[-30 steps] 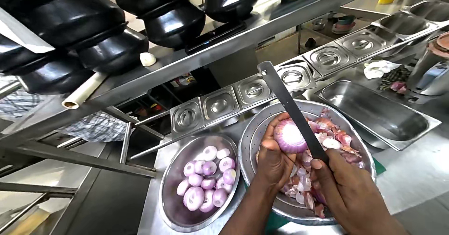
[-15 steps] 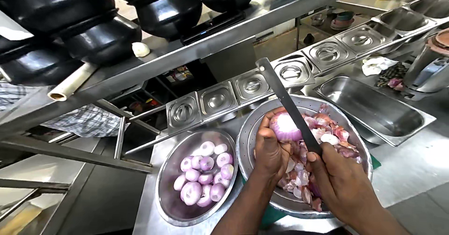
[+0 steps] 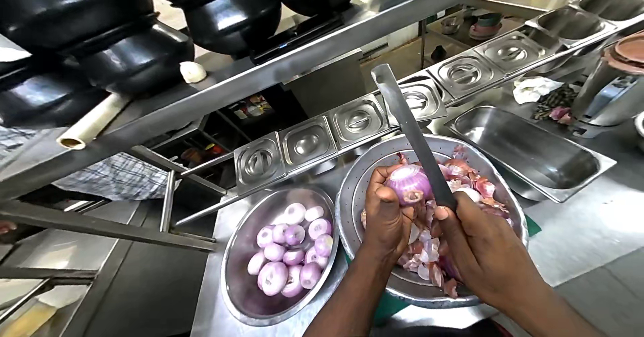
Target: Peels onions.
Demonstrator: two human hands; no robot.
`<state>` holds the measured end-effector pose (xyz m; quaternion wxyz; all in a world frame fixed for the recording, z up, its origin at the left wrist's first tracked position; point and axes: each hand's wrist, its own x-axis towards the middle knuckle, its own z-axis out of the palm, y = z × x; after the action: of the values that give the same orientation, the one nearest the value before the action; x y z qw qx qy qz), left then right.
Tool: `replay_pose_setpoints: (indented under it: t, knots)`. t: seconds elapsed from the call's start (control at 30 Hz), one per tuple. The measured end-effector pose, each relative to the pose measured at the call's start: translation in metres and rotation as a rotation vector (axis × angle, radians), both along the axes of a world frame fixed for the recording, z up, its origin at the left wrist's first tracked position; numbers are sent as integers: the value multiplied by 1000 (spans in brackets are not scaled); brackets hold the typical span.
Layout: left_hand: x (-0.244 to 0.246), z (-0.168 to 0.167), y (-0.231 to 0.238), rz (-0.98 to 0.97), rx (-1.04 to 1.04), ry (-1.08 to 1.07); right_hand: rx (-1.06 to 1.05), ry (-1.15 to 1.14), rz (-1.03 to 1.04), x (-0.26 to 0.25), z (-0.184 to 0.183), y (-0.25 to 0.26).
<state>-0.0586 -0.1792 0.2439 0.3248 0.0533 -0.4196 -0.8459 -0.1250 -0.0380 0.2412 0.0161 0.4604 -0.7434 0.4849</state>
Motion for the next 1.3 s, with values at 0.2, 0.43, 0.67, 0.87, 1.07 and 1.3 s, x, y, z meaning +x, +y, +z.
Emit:
replay_pose_setpoints:
  t: [0.2,0.43,0.67,0.87,1.07,1.3]
  knots:
    - [0,-4,6,-32,89,27,23,-69,21,-2,4,-2]
    - [1,-6,14,-54,170,67,21,-92,3,-2,4,-5]
    - [1,-3,20,-30,195,39,18,-114,8,-1,3,-6]
    - [2,-4,23,-51,226,56,-3,-115,-6,1,4,-6]
    - [4,-5,23,-85,206,95,-39,-158,22,1,5,-5]
    - [4,-6,22,-114,169,128,-41,-154,31,0,7,-3]
